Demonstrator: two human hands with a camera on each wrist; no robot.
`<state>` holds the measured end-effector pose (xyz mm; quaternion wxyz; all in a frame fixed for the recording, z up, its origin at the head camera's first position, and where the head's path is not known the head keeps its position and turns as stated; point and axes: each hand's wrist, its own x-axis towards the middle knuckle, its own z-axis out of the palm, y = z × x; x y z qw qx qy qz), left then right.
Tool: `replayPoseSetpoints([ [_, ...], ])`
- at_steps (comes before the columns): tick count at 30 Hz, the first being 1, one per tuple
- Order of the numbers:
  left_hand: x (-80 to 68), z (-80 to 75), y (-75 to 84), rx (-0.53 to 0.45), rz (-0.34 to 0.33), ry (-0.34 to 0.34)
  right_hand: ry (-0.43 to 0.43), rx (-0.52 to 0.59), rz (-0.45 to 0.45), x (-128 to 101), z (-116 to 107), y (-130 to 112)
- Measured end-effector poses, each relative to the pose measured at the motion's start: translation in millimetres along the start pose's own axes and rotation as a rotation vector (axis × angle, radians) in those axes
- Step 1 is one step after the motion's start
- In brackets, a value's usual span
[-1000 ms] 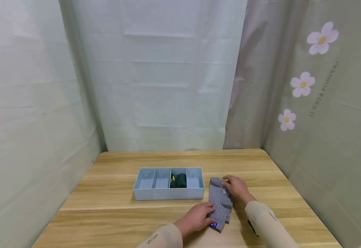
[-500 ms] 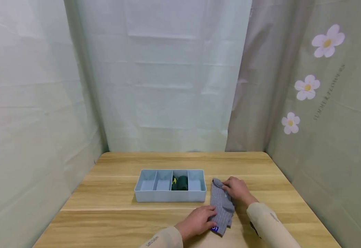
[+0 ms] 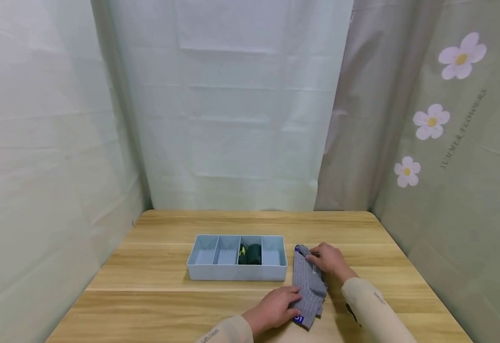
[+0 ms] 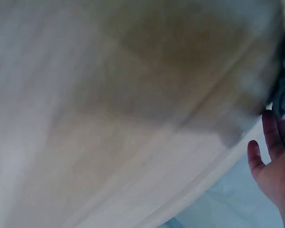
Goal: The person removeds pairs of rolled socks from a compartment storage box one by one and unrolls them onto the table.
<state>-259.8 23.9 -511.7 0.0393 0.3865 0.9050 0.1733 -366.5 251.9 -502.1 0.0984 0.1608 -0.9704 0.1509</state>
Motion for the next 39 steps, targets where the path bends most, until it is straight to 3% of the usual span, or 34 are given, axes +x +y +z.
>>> replayPoseSetpoints([
  [5, -0.6, -3.3, 1.5, -0.011, -0.011, -0.013, -0.032, -0.008, 0.025, 8.0, -1.9, 0.3],
  [14, -1.4, -1.9, -1.6, -0.037, 0.008, -0.024, -0.009, 0.123, 0.144, 18.6, -1.0, 0.5],
  [20, -1.0, -2.4, -2.5, -0.037, 0.022, -0.028, -0.048, 0.216, 0.13, 20.7, 0.5, 9.2],
  [25, -0.6, -2.9, -2.5, -0.038, 0.01, -0.021, 0.016, 0.185, 0.095, 23.1, 1.5, 11.4],
  [30, -1.2, -3.9, 1.1, -0.02, 0.013, 0.009, 0.131, 0.092, -0.072, 9.7, -2.4, 12.3],
  [34, -0.9, -6.2, 5.5, -0.019, -0.028, 0.0, 0.214, -0.098, -0.351, -2.3, -6.9, 12.3],
  [37, 3.0, -6.4, 13.4, 0.025, -0.069, 0.02, 0.174, -0.261, -0.497, -6.3, -9.5, 9.9],
  [39, 6.6, -4.7, 22.1, 0.092, -0.077, 0.057, 0.094, -0.332, -0.519, -7.3, -10.2, 7.4],
])
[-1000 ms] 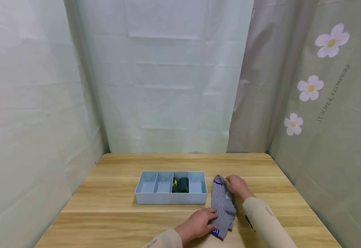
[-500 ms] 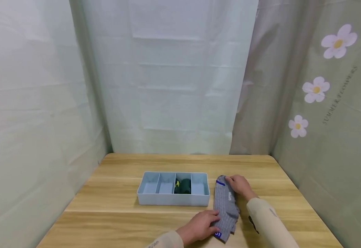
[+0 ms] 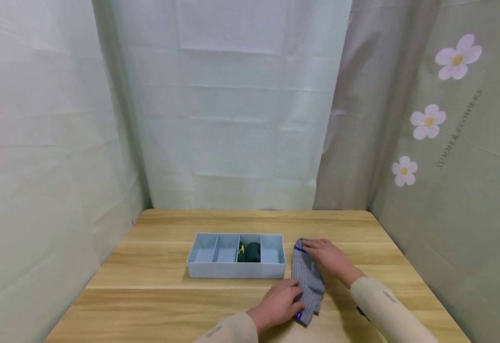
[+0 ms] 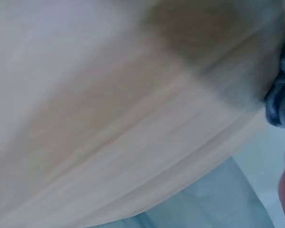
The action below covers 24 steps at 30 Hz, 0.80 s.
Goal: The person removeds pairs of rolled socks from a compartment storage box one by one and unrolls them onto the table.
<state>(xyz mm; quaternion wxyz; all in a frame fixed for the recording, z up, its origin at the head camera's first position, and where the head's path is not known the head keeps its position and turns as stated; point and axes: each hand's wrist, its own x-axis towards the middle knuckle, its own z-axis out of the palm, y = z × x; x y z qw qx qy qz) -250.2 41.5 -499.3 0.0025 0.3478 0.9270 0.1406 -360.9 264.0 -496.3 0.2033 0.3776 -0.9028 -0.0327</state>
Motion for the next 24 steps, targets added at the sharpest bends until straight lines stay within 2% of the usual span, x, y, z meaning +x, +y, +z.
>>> replayPoseSetpoints([
  [4, 4.4, 6.5, 15.5, 0.129, -0.019, 0.029, -0.188, 0.064, 0.059, 8.6, -1.0, -3.9],
  [8, 3.9, 12.7, 21.5, 0.161, -0.067, -0.02, -0.334, 0.191, 0.19, 14.1, -3.7, -6.5],
  [11, 3.2, 13.2, 18.6, 0.161, -0.07, -0.058, -0.412, 0.264, 0.286, 13.4, -5.1, -5.4],
  [14, 1.9, 11.5, 12.3, 0.146, -0.039, -0.092, -0.45, 0.338, 0.365, 10.4, -6.3, -2.1],
  [17, 0.5, 8.0, 4.7, 0.131, 0.001, -0.113, -0.461, 0.381, 0.395, 7.4, -8.1, 1.4],
  [20, -1.2, 3.1, -2.8, 0.126, 0.042, -0.128, -0.469, 0.381, 0.399, 4.7, -10.0, 3.8],
  [24, -4.8, -2.7, -6.5, 0.108, 0.062, -0.152, -0.479, 0.352, 0.406, -1.5, -14.4, 4.4],
])
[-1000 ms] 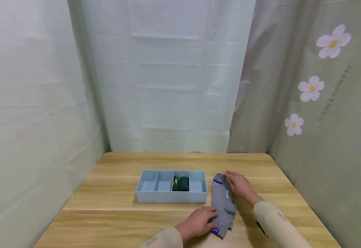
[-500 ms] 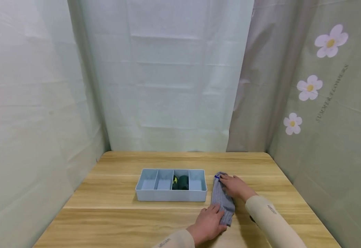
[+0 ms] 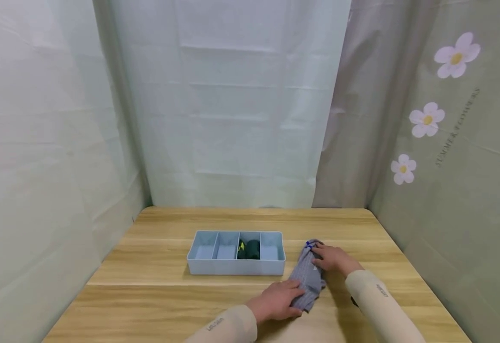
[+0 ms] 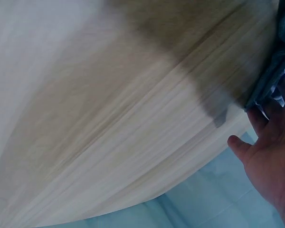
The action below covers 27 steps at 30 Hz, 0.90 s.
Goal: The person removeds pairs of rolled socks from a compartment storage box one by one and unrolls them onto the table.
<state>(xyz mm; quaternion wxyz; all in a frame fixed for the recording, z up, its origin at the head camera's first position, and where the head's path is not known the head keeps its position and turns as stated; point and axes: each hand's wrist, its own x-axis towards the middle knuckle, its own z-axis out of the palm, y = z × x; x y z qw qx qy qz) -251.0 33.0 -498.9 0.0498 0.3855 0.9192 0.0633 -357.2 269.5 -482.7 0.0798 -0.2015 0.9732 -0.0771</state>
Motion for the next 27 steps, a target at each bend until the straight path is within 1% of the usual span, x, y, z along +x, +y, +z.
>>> replayPoseSetpoints([
  [4, -3.8, -1.8, -4.1, -0.036, -0.008, -0.029, 0.012, -0.024, 0.007, -2.2, 2.8, 1.5],
  [7, -4.9, -0.5, -7.6, -0.046, 0.006, -0.044, 0.015, -0.048, 0.011, -4.1, 7.0, 3.7],
  [9, -5.6, -0.2, -9.9, -0.034, 0.027, -0.04, 0.029, -0.06, 0.011, -6.2, 9.2, 5.5],
  [11, -6.4, -1.1, -12.8, -0.005, 0.062, -0.024, 0.048, -0.065, 0.017, -9.1, 10.9, 7.1],
  [14, -8.1, -5.0, -17.0, 0.035, 0.109, -0.001, 0.102, -0.064, 0.007, -15.2, 12.6, 10.3],
  [16, -9.5, -8.0, -19.4, 0.048, 0.128, 0.001, 0.137, -0.078, -0.007, -20.6, 13.1, 12.2],
  [19, -12.1, -11.4, -21.0, 0.037, 0.126, -0.013, 0.173, -0.108, -0.029, -30.7, 12.5, 14.9],
  [22, -13.6, -12.4, -20.9, 0.037, 0.108, -0.014, 0.179, -0.127, -0.035, -41.3, 9.5, 16.6],
  [24, -13.6, -12.0, -20.2, 0.043, 0.092, -0.004, 0.175, -0.144, -0.045, -47.2, 6.1, 16.7],
  [27, -13.2, -11.4, -18.5, 0.065, 0.068, 0.032, 0.179, -0.156, -0.061, -52.0, 2.4, 18.7],
])
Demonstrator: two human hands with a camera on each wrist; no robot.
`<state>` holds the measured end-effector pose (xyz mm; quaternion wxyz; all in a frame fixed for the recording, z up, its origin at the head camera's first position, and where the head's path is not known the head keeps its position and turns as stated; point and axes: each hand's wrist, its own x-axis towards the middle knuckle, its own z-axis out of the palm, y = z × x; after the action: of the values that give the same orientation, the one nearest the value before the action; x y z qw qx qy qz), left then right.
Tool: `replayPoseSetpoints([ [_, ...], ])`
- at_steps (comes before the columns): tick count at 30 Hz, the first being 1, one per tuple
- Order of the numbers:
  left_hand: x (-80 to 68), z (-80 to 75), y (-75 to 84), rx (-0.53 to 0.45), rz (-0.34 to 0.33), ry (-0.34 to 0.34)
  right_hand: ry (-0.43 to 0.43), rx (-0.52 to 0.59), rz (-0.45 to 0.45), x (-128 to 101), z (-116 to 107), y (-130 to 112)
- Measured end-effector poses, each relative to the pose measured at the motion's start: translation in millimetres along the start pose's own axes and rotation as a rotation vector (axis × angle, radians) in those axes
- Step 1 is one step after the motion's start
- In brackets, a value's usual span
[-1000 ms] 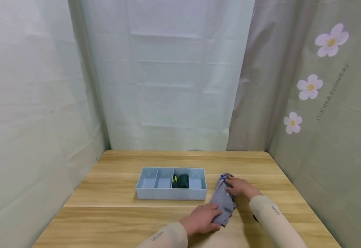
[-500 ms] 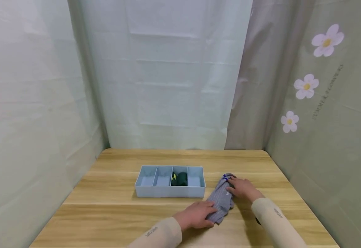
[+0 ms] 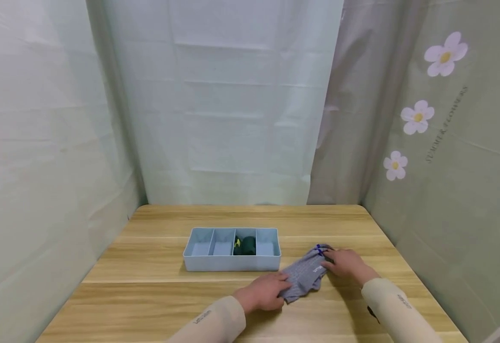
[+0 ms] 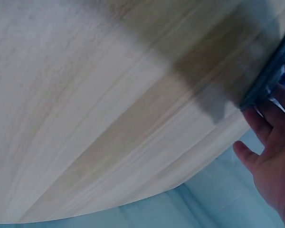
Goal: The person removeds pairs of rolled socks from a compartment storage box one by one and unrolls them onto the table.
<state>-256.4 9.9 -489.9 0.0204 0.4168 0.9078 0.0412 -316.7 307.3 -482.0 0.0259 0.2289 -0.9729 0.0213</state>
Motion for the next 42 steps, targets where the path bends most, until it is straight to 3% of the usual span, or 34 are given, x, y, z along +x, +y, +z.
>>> replayPoseSetpoints([
  [3, 0.2, 0.9, 2.3, 0.02, -0.033, 0.037, 0.056, -0.03, -0.047, -0.6, -2.2, 1.1],
  [8, 3.7, 5.3, 7.9, 0.015, -0.1, 0.066, 0.267, -0.091, -0.181, 3.9, -0.4, -2.4],
  [10, 7.5, 7.8, 11.6, 0.016, -0.126, 0.074, 0.299, -0.093, -0.209, 5.3, 1.2, -5.6],
  [13, 14.1, 11.5, 18.1, 0.041, -0.151, 0.1, 0.217, -0.069, -0.182, 5.0, 5.2, -9.9],
  [17, 18.9, 15.8, 24.3, 0.085, -0.156, 0.112, 0.019, 0.006, -0.081, 2.2, 10.5, -12.2],
  [20, 18.2, 16.8, 25.0, 0.073, -0.165, 0.097, -0.036, 0.111, -0.046, -0.2, 13.6, -9.8],
  [23, 16.8, 16.8, 22.2, 0.034, -0.172, 0.076, -0.032, 0.189, -0.043, -2.0, 17.2, -3.2],
  [29, 14.6, 14.8, 14.9, -0.009, -0.151, 0.021, -0.017, 0.232, -0.025, -7.8, 23.4, 10.5],
  [37, 9.5, 11.0, 12.4, 0.031, -0.107, -0.03, -0.032, 0.239, 0.007, -16.6, 18.2, 10.4],
  [42, 5.9, 11.2, 12.6, 0.042, -0.091, -0.036, 0.031, 0.198, -0.029, -21.5, 24.0, 14.0],
])
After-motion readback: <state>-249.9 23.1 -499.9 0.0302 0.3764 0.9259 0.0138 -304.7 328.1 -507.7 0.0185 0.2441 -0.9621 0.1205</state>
